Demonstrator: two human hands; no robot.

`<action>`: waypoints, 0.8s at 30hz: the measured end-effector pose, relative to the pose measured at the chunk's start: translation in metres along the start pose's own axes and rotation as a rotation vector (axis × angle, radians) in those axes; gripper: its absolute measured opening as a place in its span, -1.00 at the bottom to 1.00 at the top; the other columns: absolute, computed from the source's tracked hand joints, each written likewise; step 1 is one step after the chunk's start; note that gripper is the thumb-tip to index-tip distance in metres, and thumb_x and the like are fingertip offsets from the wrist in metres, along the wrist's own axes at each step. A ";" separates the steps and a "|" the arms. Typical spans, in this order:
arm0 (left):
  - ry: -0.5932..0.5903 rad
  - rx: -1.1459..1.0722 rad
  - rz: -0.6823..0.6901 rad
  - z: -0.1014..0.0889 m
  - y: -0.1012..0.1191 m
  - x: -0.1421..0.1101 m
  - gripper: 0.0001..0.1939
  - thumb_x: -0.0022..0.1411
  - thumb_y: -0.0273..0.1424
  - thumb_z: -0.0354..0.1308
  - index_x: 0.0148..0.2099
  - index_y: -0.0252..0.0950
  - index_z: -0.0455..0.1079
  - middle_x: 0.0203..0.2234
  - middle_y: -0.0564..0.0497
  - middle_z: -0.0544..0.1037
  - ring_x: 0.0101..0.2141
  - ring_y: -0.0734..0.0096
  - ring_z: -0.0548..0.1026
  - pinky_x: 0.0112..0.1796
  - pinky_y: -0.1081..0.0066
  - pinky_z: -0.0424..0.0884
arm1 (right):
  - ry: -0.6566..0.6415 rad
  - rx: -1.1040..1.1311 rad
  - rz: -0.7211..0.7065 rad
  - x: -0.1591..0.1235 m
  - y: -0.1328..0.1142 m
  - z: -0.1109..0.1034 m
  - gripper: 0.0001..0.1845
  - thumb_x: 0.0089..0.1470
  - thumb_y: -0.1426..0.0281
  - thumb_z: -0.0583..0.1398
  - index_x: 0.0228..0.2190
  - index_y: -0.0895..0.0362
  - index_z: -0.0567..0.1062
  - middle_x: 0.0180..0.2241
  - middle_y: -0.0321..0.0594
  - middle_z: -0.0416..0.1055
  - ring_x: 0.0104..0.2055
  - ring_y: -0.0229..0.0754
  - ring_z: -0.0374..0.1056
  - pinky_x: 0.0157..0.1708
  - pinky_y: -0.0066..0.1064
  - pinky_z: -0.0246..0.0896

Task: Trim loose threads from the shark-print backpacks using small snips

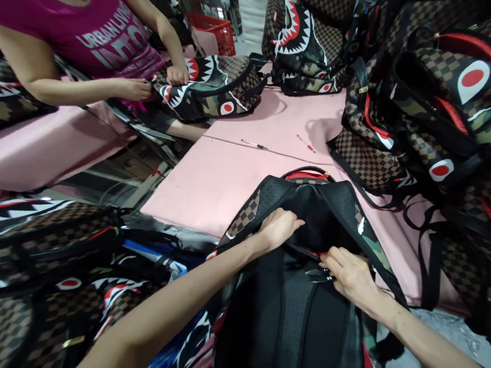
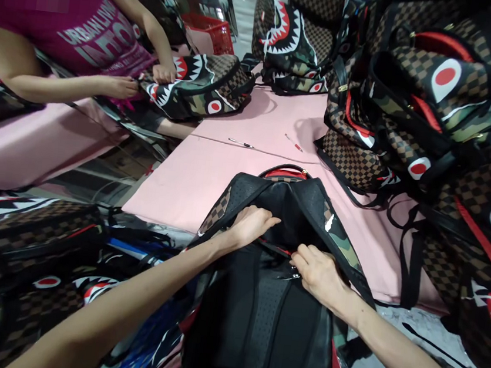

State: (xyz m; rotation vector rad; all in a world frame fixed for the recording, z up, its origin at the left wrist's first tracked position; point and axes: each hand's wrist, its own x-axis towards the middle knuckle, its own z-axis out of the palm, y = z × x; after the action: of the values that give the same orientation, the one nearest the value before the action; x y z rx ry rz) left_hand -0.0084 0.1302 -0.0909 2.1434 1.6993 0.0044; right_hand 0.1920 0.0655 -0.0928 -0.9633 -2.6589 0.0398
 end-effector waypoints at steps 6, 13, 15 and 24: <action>-0.017 0.159 0.672 -0.004 0.014 0.020 -0.79 0.18 -0.35 0.11 -0.10 -0.14 0.38 -0.24 0.03 0.45 -0.38 0.41 0.47 -0.48 0.50 0.16 | 0.025 0.014 0.017 -0.005 0.015 0.007 -0.76 0.13 0.59 -0.02 -0.43 0.18 0.40 -0.47 -0.22 0.29 -0.45 -0.22 0.17 -0.51 -0.40 0.04; -0.065 0.108 0.557 0.007 0.016 0.024 -0.79 0.23 -0.41 -0.03 -0.30 -0.25 0.45 -0.27 0.00 0.48 -0.39 0.42 0.46 -0.44 0.47 0.19 | 0.016 0.019 0.001 -0.001 0.021 0.009 -0.78 0.16 0.53 0.00 -0.40 0.17 0.42 -0.48 -0.22 0.32 -0.46 -0.22 0.22 -0.51 -0.39 0.10; 0.003 -0.062 0.367 0.012 0.011 0.015 -0.78 0.23 -0.40 -0.04 -0.29 -0.23 0.44 -0.31 0.05 0.51 -0.36 0.43 0.47 -0.38 0.48 0.24 | 0.023 0.026 -0.009 0.002 0.025 0.006 -0.79 0.17 0.52 0.00 -0.33 0.19 0.43 -0.46 -0.21 0.35 -0.46 -0.21 0.26 -0.50 -0.38 0.13; 0.048 -0.333 -0.023 0.018 0.007 0.004 -0.83 0.11 -0.46 0.03 -0.39 -0.25 0.46 -0.42 0.06 0.54 -0.38 0.40 0.46 -0.31 0.46 0.29 | -0.091 -0.069 0.189 0.036 0.068 -0.020 -0.71 0.11 0.41 0.10 -0.10 0.18 0.32 -0.34 -0.15 0.42 -0.36 -0.13 0.37 -0.43 -0.39 0.18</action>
State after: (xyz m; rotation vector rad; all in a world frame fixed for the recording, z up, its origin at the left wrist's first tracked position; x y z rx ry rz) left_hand 0.0038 0.1275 -0.1060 1.8901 1.6190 0.3124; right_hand 0.2135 0.1390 -0.0725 -1.2616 -2.6566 0.0349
